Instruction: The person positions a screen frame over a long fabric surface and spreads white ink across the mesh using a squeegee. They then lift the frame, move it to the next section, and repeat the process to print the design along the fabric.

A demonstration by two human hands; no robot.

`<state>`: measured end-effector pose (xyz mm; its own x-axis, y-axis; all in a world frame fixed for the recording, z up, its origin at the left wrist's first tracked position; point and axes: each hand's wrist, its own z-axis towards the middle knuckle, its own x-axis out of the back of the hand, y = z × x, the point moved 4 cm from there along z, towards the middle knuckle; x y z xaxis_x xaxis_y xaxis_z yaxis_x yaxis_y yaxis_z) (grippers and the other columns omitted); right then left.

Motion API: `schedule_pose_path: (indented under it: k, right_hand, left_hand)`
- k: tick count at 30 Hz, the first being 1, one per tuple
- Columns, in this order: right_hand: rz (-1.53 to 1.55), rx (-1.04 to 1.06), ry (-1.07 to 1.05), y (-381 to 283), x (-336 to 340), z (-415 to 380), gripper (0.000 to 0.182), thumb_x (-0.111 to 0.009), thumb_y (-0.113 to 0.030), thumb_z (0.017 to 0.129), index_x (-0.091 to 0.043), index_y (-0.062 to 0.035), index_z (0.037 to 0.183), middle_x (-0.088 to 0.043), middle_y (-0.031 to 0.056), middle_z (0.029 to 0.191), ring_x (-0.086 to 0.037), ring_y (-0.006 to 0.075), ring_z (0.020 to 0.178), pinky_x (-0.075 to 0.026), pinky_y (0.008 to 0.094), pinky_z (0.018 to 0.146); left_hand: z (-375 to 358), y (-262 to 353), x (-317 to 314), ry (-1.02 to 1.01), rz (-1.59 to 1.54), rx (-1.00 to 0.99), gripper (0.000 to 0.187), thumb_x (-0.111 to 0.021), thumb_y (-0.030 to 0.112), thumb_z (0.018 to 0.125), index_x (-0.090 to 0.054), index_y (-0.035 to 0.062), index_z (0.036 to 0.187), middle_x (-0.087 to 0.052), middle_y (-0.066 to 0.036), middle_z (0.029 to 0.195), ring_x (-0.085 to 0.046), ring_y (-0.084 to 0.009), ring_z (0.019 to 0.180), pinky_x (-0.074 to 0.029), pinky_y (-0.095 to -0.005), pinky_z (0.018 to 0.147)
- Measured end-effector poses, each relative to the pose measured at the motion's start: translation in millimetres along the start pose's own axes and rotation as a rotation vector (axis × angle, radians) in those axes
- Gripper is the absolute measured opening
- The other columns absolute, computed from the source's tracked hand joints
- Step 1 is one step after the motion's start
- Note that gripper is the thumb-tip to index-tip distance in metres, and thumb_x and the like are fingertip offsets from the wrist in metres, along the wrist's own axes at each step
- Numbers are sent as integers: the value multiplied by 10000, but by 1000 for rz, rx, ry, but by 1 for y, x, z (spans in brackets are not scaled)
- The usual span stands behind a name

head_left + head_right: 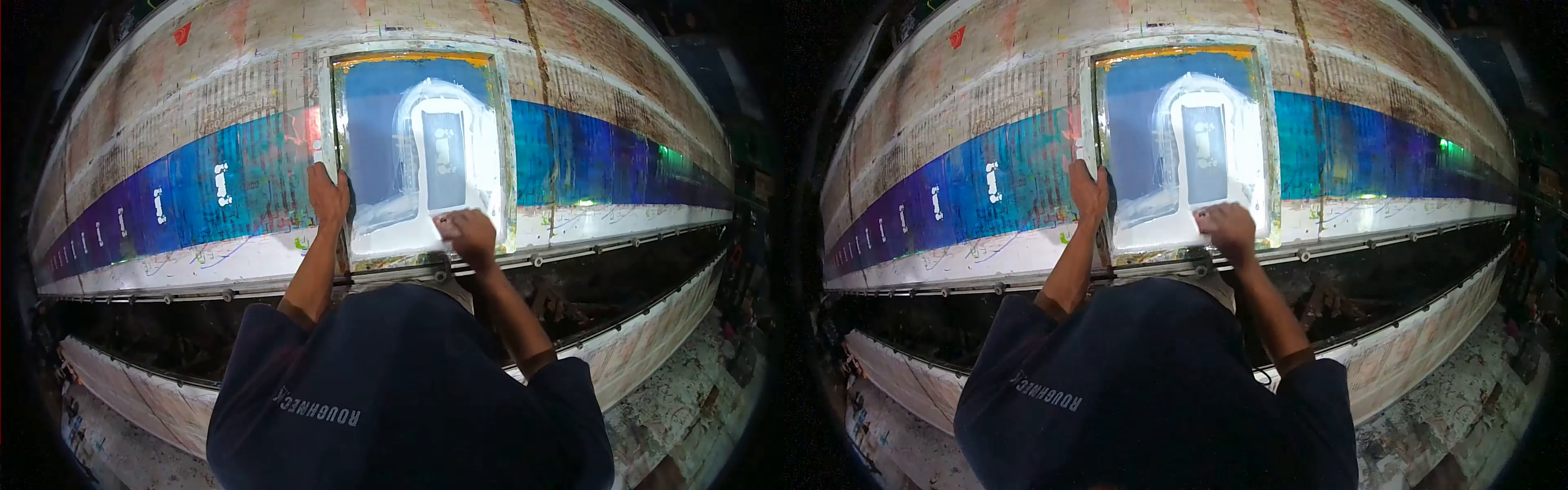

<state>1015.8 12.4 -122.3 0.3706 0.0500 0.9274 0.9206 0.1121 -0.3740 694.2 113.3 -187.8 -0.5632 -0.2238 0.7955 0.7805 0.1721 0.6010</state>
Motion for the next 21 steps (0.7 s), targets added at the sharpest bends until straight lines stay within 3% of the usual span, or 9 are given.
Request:
schedule_pose_path:
  k: [2,4,5,7,10,13,17,19,21]
  right_hand:
    - [125,-109,-217,-4,39,21,153,-693,-274,944,-809,-189,892,-762,52,932,-697,268,980,-538,379,903]
    - [212,-146,126,47,34,17,188,-652,-146,942,-825,-213,910,-776,29,1116,-723,278,1018,-442,399,1108]
    - [266,1,127,59,42,20,305,-560,8,872,-809,-131,979,-784,79,1075,-739,269,953,-509,414,1033]
    - [1095,-791,316,125,11,-5,353,-526,40,783,-760,-7,1044,-763,123,1019,-741,225,914,-585,415,887]
    - [1123,-965,360,135,41,-15,345,-602,-67,720,-729,48,1020,-722,99,909,-690,190,743,-553,316,661]
    - [1184,-773,293,203,91,-5,248,-606,-55,741,-731,10,945,-686,91,784,-674,195,628,-548,309,579]
    - [1042,-827,258,366,150,5,180,-628,-87,743,-700,0,882,-683,88,785,-686,198,638,-577,326,579]
    - [1169,-762,224,416,167,3,316,-587,-76,751,-705,29,1024,-656,84,763,-662,200,620,-551,313,572]
    - [1212,-634,143,446,174,-4,72,-586,-60,757,-634,-46,704,-626,40,749,-608,155,657,-482,279,627]
  left_hand:
    - [-4,-5,-2,17,-79,-47,311,-708,189,891,-520,-27,1014,-524,-240,1007,-546,-450,967,-444,-526,838]
    - [-9,1,7,37,-60,-44,314,-709,186,891,-535,-27,1041,-532,-245,1015,-552,-452,974,-450,-519,850]
    - [-7,6,12,54,-37,-37,320,-711,184,892,-549,-28,1069,-539,-250,1022,-558,-454,981,-455,-512,863]
    - [-10,22,29,84,-111,-26,349,-714,171,888,-557,-45,1113,-561,-256,1080,-571,-463,1034,-466,-514,897]
    - [-14,32,-4,117,-250,-2,483,-717,154,889,-534,-87,1266,-577,-281,1235,-575,-464,1163,-469,-498,993]
    - [-9,80,-65,-91,-476,124,724,-710,137,903,-386,-135,1491,-517,-316,1452,-529,-437,1335,-417,-459,1131]
    - [-37,222,-137,-54,-587,264,753,-707,129,884,-338,-83,1505,-525,-350,1406,-537,-495,1294,-430,-513,1101]
    - [-58,263,-175,4,-497,144,697,-700,126,870,-375,-56,1458,-514,-361,1399,-545,-515,1262,-450,-541,1060]
    - [-84,282,-188,27,-463,163,588,-678,131,865,-413,-36,1363,-572,-349,1281,-579,-521,1183,-466,-554,1004]
